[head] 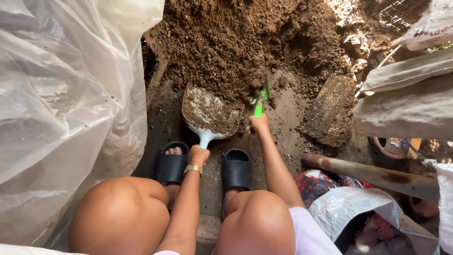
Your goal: The person scoops soil from a large pile using a small green trowel and transfers it into a white dustpan held in the left hand. The person then pours the soil from the dustpan into a white sack and repeats the scooping process.
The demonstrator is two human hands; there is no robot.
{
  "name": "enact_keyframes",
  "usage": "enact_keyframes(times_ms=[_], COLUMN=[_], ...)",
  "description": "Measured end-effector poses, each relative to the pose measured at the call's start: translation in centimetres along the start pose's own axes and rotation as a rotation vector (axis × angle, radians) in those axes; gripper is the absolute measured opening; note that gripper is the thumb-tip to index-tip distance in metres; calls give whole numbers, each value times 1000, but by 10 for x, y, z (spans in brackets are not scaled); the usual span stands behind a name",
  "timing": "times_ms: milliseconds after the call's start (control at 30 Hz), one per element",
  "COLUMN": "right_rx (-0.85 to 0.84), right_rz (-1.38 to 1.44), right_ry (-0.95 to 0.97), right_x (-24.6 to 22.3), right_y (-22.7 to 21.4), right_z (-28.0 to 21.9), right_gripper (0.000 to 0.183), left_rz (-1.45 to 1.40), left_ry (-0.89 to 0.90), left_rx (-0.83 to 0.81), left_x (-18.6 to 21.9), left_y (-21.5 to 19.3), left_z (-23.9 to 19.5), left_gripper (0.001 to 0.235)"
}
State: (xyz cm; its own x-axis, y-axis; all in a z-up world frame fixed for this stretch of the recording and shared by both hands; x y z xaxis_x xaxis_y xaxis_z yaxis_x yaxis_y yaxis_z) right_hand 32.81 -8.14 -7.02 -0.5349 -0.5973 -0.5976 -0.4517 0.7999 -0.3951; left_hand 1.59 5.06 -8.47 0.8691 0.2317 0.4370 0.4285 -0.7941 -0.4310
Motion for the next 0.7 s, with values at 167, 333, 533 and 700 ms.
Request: enact_keyframes(times_ms=[167,333,533,700], right_rx=[11,142,243,243], right_rz=[-258,-419,-697,-759], right_ry=[-122,-282,-334,-365], right_x=[-35,-87,-45,-57], right_y=[-31,-57,-53,-65], right_z=[-40,-65,-73,-83], right_gripper=[41,47,42,39], left_rz=[5,2,-15,-24], left_ry=[7,-5,12,6], left_rx=[-7,-2,1,-5], left_x=[-7,-5,-7,-2], left_y=[5,5,7,1], left_z=[8,6,8,-1], left_gripper=[51,51,51,50])
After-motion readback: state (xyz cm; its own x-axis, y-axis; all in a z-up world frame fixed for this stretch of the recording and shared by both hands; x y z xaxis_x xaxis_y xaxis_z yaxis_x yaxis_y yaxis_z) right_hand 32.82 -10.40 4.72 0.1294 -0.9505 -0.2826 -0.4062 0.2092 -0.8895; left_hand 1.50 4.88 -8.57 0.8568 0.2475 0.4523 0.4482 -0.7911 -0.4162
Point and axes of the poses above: each hand's wrist, its own z-axis towards the middle knuckle, its own y-axis out of the palm, x = y × z, the point moved 9 cm from there along z, towards the middle knuckle, and after that the axes turned 6 degrees about y, right-handed, at the moved point
